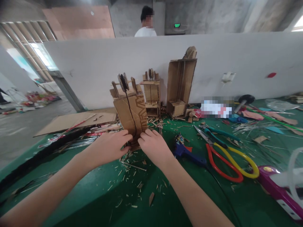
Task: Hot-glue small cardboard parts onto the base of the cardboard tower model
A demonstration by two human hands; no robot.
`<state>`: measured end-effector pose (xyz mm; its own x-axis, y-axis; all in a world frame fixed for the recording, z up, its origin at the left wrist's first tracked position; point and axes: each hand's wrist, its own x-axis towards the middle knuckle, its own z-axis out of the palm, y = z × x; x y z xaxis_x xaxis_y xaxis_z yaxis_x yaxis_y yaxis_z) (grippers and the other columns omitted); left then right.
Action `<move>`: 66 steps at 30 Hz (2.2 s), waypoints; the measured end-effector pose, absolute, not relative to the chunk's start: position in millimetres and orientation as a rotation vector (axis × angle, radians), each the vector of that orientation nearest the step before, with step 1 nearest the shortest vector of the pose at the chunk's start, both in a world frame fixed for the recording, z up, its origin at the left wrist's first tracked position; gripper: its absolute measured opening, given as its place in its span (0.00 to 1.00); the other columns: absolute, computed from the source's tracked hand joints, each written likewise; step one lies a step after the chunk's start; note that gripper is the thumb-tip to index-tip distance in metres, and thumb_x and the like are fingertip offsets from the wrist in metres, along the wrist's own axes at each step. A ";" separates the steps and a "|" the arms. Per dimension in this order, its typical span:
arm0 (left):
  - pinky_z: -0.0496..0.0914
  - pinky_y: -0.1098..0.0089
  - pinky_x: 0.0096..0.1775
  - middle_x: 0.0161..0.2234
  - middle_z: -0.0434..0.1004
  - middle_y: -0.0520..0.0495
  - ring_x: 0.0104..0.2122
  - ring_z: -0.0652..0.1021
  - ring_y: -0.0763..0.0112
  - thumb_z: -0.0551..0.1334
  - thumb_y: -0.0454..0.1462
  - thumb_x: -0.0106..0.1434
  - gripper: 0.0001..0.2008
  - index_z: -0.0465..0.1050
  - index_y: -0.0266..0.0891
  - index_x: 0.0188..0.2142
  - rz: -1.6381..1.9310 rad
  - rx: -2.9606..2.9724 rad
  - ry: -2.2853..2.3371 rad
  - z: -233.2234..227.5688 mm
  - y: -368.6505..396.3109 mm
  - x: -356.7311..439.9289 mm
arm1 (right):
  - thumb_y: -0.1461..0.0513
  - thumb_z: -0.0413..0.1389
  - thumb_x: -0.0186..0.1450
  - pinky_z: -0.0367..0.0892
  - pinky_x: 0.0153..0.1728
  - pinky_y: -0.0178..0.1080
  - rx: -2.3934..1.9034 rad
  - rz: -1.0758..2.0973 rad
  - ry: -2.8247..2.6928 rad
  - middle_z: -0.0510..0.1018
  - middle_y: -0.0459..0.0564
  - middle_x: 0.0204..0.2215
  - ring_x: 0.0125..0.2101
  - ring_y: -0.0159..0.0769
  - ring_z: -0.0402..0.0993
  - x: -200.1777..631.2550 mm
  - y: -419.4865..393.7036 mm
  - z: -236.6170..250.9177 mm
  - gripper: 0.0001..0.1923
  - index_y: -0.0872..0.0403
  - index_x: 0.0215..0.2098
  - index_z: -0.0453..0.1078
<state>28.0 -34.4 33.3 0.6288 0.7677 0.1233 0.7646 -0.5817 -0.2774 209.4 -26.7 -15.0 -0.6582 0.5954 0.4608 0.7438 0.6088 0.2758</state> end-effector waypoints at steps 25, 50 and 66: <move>0.58 0.71 0.21 0.32 0.68 0.47 0.27 0.72 0.69 0.52 0.35 0.60 0.05 0.65 0.38 0.33 0.028 -2.571 -1.231 34.0 -35.5 26.9 | 0.67 0.53 0.62 0.58 0.37 0.40 -1.129 -0.621 -2.499 0.71 0.49 0.33 0.38 0.40 0.62 205.2 -30.5 -15.3 0.02 0.55 0.34 0.67; 0.60 0.72 0.22 0.32 0.68 0.47 0.28 0.72 0.70 0.52 0.35 0.59 0.06 0.66 0.38 0.33 0.060 -2.563 -1.265 34.6 -33.4 23.5 | 0.65 0.51 0.64 0.58 0.36 0.40 -1.084 -0.673 -2.500 0.69 0.49 0.31 0.36 0.38 0.62 203.8 -34.3 -14.3 0.04 0.55 0.32 0.67; 0.61 0.70 0.24 0.33 0.68 0.47 0.29 0.73 0.67 0.52 0.36 0.60 0.06 0.66 0.39 0.34 0.053 -2.564 -1.253 34.4 -34.0 22.2 | 0.63 0.45 0.67 0.57 0.35 0.39 -1.108 -0.572 -2.406 0.71 0.49 0.28 0.33 0.36 0.64 210.4 -36.8 -13.8 0.11 0.55 0.31 0.67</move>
